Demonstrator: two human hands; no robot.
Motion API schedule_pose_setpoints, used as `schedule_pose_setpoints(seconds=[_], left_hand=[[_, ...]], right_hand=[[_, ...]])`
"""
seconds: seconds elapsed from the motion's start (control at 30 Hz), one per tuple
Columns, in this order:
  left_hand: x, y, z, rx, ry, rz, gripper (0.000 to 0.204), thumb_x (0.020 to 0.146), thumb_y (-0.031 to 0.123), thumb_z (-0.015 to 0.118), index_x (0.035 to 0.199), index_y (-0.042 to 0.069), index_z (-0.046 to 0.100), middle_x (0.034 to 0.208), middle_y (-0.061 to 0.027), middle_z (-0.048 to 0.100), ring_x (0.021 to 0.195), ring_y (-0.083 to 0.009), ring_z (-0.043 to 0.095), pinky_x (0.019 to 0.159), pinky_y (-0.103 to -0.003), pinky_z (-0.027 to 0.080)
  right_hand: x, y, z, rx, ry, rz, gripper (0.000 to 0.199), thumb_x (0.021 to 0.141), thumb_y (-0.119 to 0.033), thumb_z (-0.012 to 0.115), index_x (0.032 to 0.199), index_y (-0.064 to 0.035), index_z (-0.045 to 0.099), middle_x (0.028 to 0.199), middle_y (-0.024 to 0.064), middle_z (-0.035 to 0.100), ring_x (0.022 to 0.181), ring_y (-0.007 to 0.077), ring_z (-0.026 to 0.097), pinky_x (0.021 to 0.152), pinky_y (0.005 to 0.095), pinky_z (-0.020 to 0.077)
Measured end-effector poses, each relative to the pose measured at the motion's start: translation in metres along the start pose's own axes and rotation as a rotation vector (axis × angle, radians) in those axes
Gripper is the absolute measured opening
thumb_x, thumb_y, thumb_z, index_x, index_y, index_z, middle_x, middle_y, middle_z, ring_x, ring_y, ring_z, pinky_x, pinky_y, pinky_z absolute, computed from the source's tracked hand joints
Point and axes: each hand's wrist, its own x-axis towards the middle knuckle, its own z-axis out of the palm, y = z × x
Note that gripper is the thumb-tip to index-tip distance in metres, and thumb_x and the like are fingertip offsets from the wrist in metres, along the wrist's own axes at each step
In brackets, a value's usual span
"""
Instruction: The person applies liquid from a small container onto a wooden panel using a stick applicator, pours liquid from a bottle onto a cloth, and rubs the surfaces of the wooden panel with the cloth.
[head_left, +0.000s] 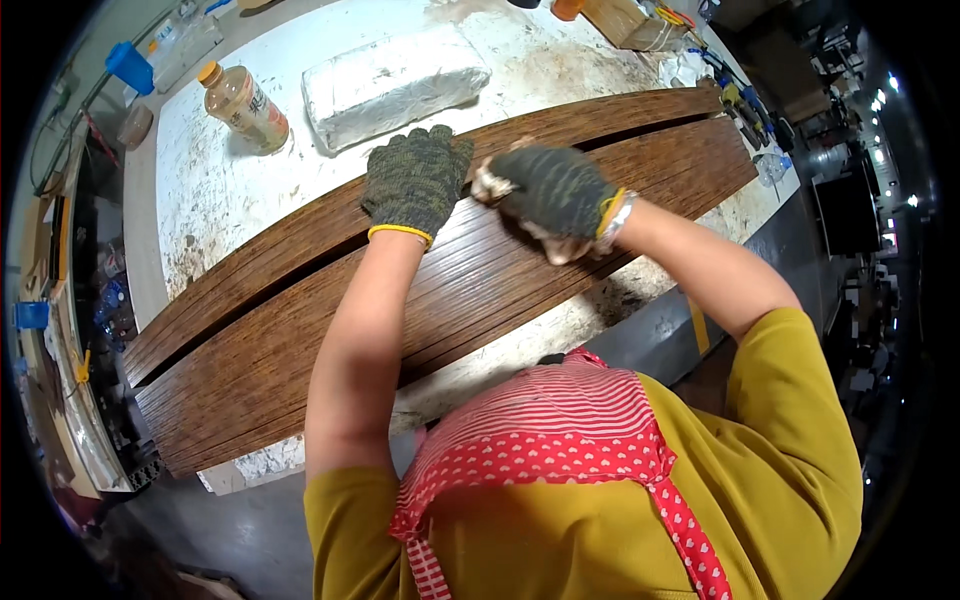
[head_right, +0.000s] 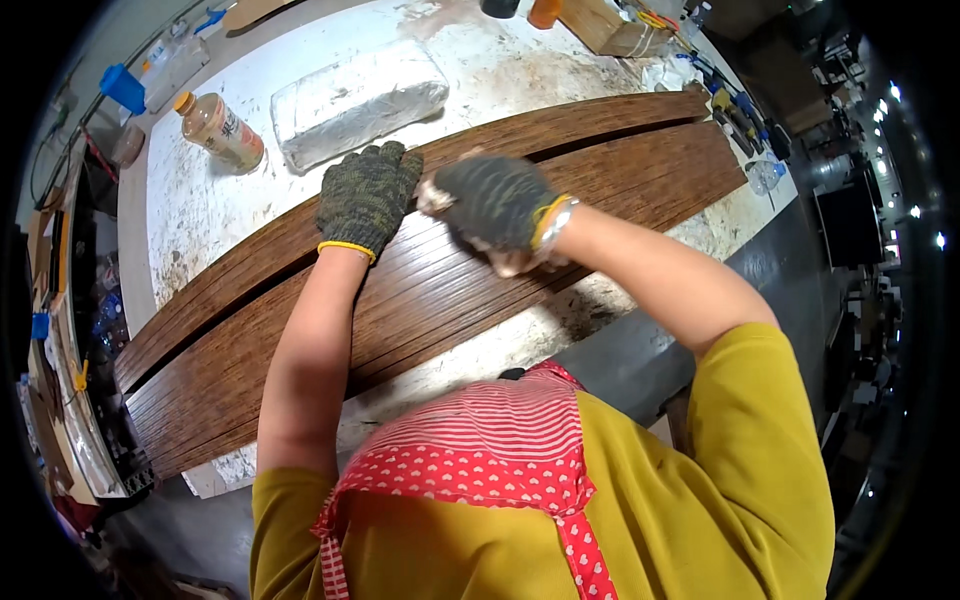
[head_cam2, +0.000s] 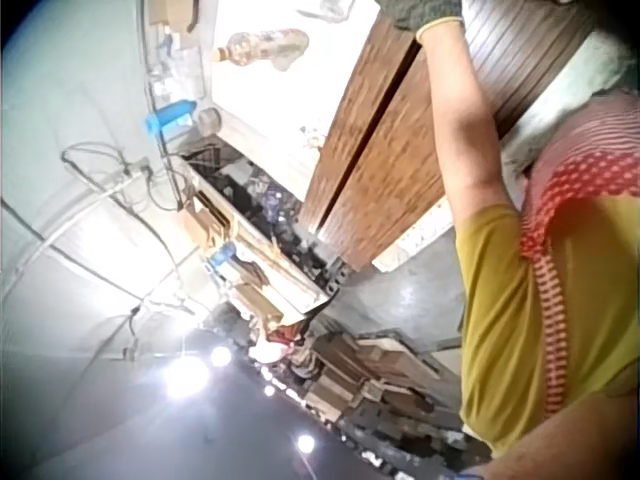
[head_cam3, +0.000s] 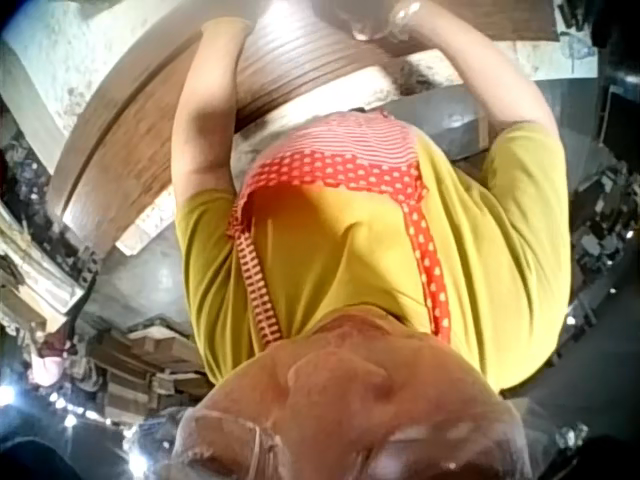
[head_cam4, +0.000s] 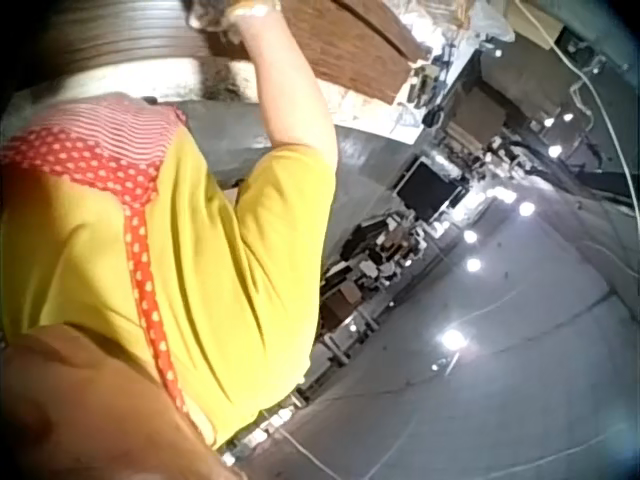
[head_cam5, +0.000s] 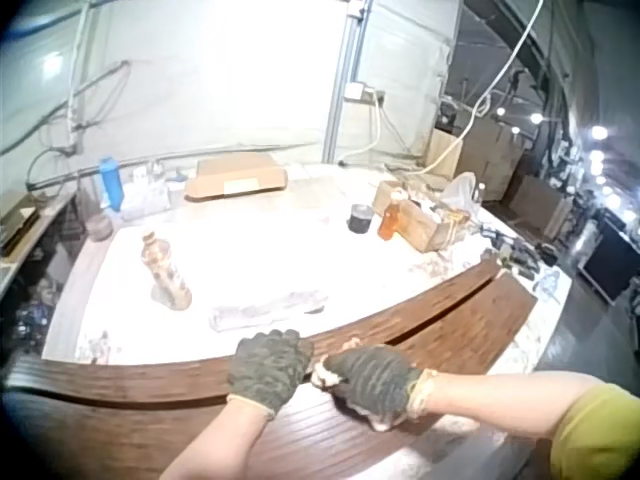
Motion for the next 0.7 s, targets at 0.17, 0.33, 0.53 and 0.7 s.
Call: schedule_pose_setpoints(seconds=[0.17,0.33,0.53,0.7], left_hand=[[-0.004,0.003,0.002,0.05,0.06,0.038,0.046,0.097,0.044,0.039,0.115,0.008,0.062,0.109,-0.0148,0.064,0.102,-0.0291,0.061,0.09,-0.044,0.046],[-0.003,0.002,0.001,0.045,0.062,0.059,0.045,0.097,0.043,0.039,0.115,0.008,0.062,0.107,-0.0152,0.065,0.1,-0.0293,0.062,0.089,-0.044,0.047],[0.0,0.003,-0.002,0.181,0.034,0.123,0.037,0.098,0.033,0.04,0.116,0.007,0.059,0.107,-0.0155,0.065,0.096,-0.0291,0.064,0.081,-0.043,0.051],[0.001,0.006,-0.006,0.103,0.038,0.048,0.037,0.099,0.033,0.039,0.118,0.007,0.058,0.107,-0.0156,0.065,0.099,-0.0284,0.063,0.085,-0.042,0.049]], right_hand=[[-0.004,0.002,-0.006,-0.024,0.02,0.315,0.029,0.089,-0.04,0.059,0.099,-0.014,0.067,0.083,0.0106,0.068,0.075,0.0226,0.065,0.07,0.0375,0.0529],[-0.001,-0.001,-0.012,0.095,0.044,0.216,0.032,0.088,-0.037,0.059,0.099,-0.0091,0.066,0.089,0.013,0.069,0.08,0.0286,0.066,0.076,0.0404,0.0521],[-0.003,0.001,-0.034,-0.054,-0.228,0.7,0.027,0.086,-0.036,0.061,0.1,-0.0133,0.066,0.085,0.0095,0.069,0.077,0.0225,0.066,0.074,0.0371,0.0534],[0.005,-0.002,-0.019,0.043,0.004,0.335,0.028,0.086,-0.036,0.06,0.098,-0.0111,0.065,0.084,0.0117,0.067,0.075,0.0256,0.064,0.071,0.0369,0.0524]])
